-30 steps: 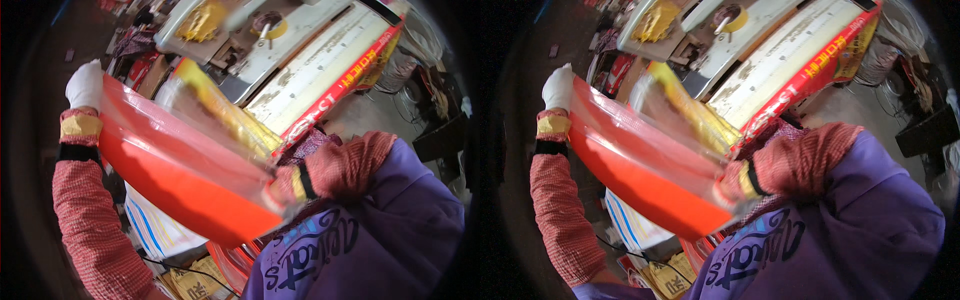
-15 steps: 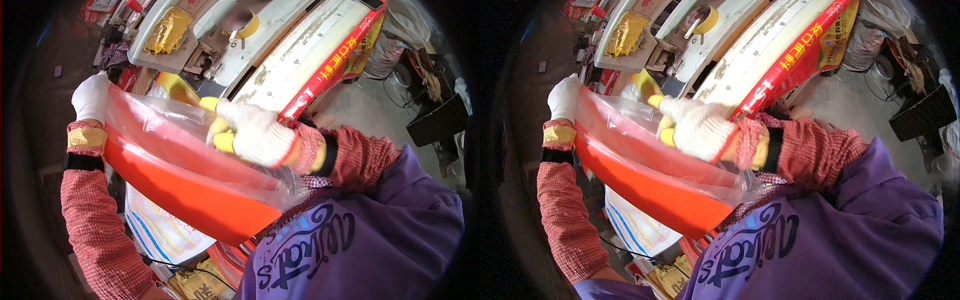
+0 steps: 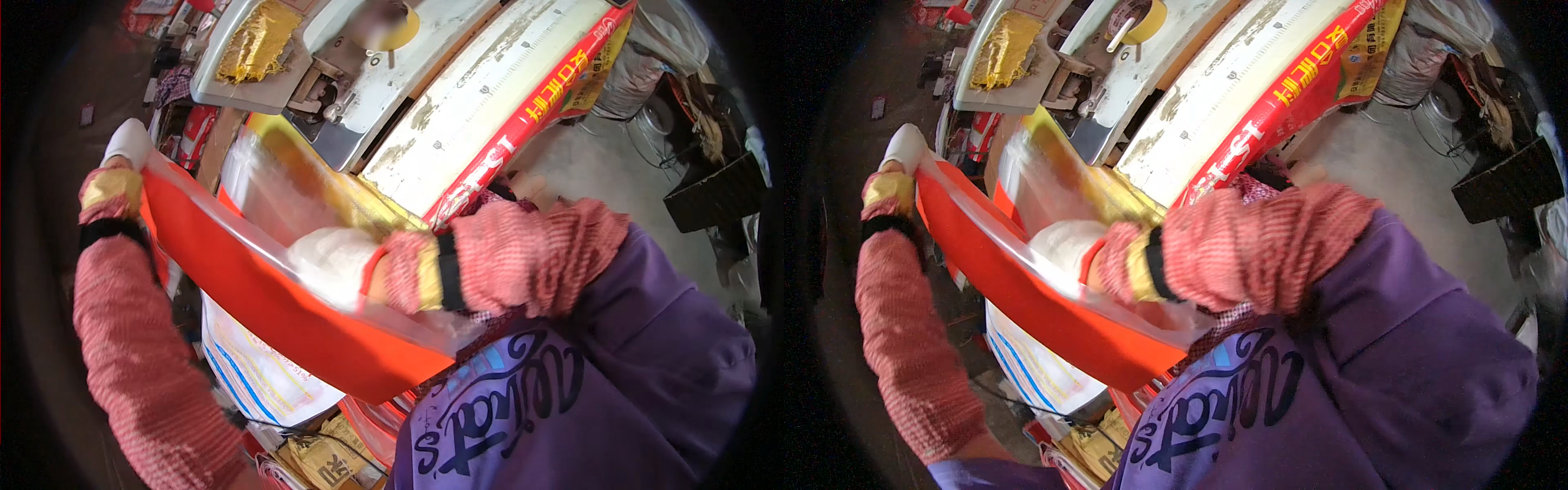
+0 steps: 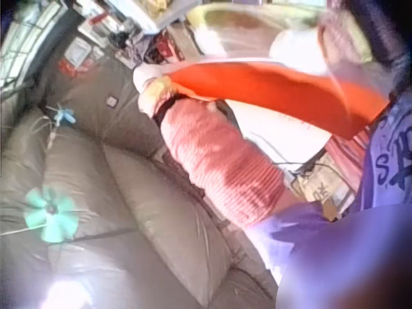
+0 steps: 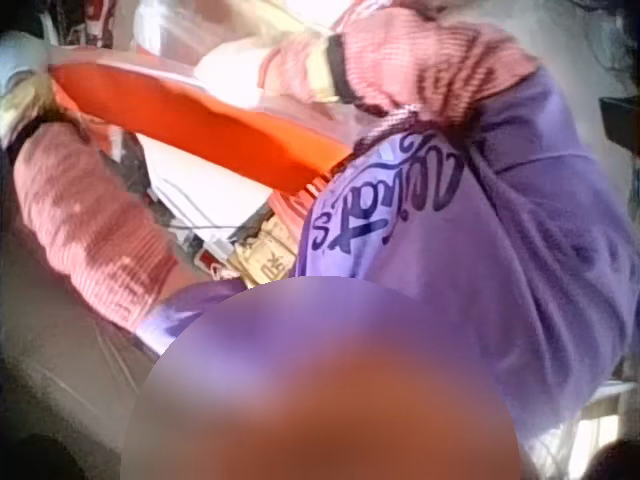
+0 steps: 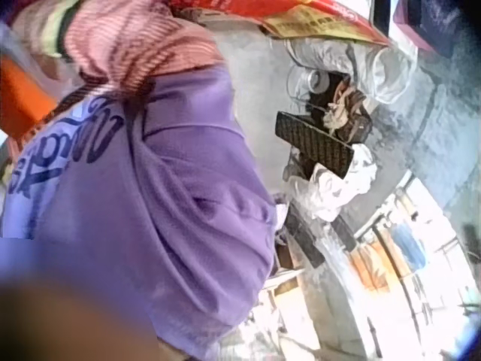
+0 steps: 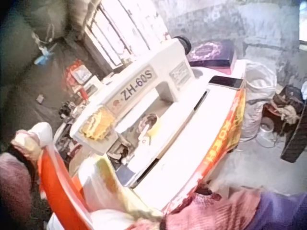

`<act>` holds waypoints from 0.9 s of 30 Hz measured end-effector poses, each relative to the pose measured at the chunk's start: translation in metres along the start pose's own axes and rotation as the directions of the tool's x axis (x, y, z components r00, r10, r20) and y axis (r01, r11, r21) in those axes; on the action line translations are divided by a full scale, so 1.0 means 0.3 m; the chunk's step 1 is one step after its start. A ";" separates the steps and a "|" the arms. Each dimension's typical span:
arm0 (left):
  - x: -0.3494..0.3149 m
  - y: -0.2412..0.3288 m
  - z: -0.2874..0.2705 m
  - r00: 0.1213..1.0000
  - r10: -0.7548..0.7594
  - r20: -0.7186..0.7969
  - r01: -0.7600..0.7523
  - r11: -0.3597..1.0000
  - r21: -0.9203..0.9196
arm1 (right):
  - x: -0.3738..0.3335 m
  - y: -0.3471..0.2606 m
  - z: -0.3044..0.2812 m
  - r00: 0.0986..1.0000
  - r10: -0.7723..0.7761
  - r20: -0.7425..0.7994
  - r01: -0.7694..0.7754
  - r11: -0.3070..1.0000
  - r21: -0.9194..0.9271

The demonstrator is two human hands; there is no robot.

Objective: Manually inserting large industrial bags into a sealing machine.

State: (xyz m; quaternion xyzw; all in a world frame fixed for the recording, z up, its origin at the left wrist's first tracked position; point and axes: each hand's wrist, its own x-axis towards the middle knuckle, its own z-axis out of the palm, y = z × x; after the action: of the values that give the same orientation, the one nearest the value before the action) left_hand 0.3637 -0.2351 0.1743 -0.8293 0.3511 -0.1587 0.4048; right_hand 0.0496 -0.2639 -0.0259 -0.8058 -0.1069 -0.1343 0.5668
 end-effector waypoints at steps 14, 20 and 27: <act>-0.097 0.706 0.350 0.758 0.095 -0.645 -0.423 0.825 -0.375 | -0.478 0.206 -0.176 0.732 0.681 -0.033 -0.384 0.452 0.805; -0.035 0.669 0.448 0.755 0.059 -0.653 -0.552 0.596 -0.584 | -0.455 0.089 -0.272 0.741 0.641 -0.199 -0.564 0.755 0.334; -0.130 0.656 0.256 0.844 0.222 -0.488 -0.475 0.732 -0.489 | -0.403 0.033 -0.352 0.816 0.573 -0.074 -0.511 0.655 -0.556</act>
State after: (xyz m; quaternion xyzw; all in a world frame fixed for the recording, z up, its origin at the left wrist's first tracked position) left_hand 0.2890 -0.2482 -0.0267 -0.7800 0.6093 -0.1252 0.0682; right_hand -0.0710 -0.3691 -0.0414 -0.9345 0.1515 0.0599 0.3166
